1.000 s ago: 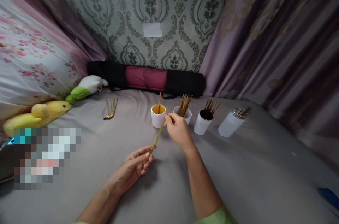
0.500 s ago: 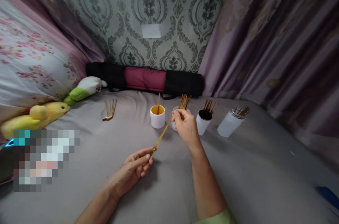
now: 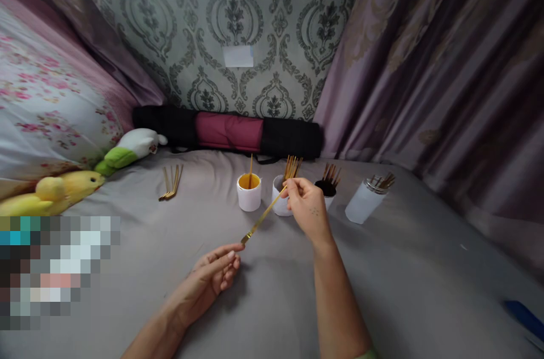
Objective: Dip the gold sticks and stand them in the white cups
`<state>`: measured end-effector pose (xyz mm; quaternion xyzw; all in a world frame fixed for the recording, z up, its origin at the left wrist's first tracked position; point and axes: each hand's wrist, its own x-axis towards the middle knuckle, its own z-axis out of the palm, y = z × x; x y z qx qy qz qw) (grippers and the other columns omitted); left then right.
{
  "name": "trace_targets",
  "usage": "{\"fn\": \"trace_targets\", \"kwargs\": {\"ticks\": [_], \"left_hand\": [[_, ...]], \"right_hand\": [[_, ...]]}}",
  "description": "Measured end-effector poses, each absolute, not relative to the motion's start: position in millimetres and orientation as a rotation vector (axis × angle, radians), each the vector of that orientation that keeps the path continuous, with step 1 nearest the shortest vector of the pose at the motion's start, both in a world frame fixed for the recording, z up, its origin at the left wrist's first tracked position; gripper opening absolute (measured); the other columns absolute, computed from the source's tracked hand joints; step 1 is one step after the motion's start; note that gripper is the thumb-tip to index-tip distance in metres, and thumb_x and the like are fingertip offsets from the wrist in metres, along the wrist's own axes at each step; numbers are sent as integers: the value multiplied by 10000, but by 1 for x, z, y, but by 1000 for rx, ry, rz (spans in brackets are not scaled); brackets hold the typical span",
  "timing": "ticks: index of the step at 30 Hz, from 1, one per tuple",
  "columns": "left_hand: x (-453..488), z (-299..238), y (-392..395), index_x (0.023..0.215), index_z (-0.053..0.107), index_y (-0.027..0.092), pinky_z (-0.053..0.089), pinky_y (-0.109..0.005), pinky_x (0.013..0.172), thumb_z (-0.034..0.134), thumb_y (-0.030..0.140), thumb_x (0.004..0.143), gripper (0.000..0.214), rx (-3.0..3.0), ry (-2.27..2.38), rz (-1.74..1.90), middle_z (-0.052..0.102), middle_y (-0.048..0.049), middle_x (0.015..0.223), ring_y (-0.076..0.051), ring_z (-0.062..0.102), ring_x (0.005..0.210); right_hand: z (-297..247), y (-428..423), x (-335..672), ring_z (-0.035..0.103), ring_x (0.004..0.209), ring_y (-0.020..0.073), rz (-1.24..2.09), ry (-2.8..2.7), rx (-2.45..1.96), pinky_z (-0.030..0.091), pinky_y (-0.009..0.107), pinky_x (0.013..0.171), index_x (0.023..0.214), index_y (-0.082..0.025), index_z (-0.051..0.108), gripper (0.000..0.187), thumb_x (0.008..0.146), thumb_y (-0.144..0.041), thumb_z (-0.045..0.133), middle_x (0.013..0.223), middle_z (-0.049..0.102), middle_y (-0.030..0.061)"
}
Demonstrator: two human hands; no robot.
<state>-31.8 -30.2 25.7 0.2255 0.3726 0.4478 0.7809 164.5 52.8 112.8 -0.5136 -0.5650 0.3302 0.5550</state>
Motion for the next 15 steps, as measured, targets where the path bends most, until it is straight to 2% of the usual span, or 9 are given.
{"fn": "trace_targets", "kwargs": {"ticks": [9, 15], "left_hand": [[-37, 26, -28, 948, 592, 114, 367, -155, 474, 605, 200, 714, 250, 370, 803, 1001, 525, -20, 714, -33, 456, 533], [-39, 26, -27, 944, 590, 114, 386, -151, 481, 600, 185, 718, 237, 339, 801, 1006, 525, -17, 718, -33, 472, 541]], "right_hand": [[122, 52, 184, 381, 368, 36, 671, -1084, -1184, 243, 155, 309, 787, -127, 572, 344, 717, -460, 520, 614, 586, 31], [127, 53, 193, 407, 373, 41, 474, -923, -1151, 258, 161, 308, 763, -129, 570, 322, 721, -443, 516, 611, 582, 24]]}}
